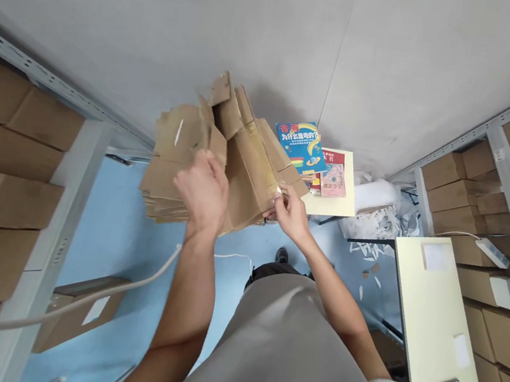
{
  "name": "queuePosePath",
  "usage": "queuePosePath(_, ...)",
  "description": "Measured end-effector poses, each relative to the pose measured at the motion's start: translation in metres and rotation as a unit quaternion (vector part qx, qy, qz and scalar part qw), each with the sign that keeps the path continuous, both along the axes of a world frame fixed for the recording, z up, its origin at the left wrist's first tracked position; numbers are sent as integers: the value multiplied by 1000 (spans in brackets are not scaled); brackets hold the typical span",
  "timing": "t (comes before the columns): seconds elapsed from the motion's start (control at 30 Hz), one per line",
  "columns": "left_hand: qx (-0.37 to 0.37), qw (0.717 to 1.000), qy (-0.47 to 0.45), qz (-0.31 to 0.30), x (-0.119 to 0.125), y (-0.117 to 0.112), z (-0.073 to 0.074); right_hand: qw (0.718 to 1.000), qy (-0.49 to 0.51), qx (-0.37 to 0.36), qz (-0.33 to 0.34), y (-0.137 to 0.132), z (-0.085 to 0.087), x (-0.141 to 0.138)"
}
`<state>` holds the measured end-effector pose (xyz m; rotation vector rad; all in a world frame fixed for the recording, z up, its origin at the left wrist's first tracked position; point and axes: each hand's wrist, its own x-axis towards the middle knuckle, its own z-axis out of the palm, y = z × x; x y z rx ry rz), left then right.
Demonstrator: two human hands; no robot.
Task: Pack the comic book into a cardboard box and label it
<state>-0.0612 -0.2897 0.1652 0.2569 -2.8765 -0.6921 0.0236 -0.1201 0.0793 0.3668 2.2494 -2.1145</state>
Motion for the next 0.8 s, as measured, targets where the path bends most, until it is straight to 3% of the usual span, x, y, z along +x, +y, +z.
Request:
queuePosePath(0.2,38,983,131,119,4,-24,72,997,-52,-51,-34,15,-8,3)
queuePosePath(0.27,76,973,191,106,9,-32,83,995,-60,-71,-43,15,-10,5)
queuePosePath(0.33,93,969,221,66,9,-36,80,995,-48,-78,-47,19,-5,11)
queuePosePath(0.43,62,983,173,13,-3,-36,52,997,1,-44,-69,37,15,31)
queuePosePath(0.57,6,1000,13,24,-21,-17,-7,986,69,33,-149,83,58,76)
queuePosePath(0.67,-6,991,-130,-31,-21,9,-53,970,80,57,-222,121,90,123)
queuePosePath(0.73,21,980,-179,-85,-16,33,-78,952,89,84,-281,144,105,158)
queuePosePath(0.8,97,974,-137,-153,-10,64,-95,927,97,124,-339,162,115,196)
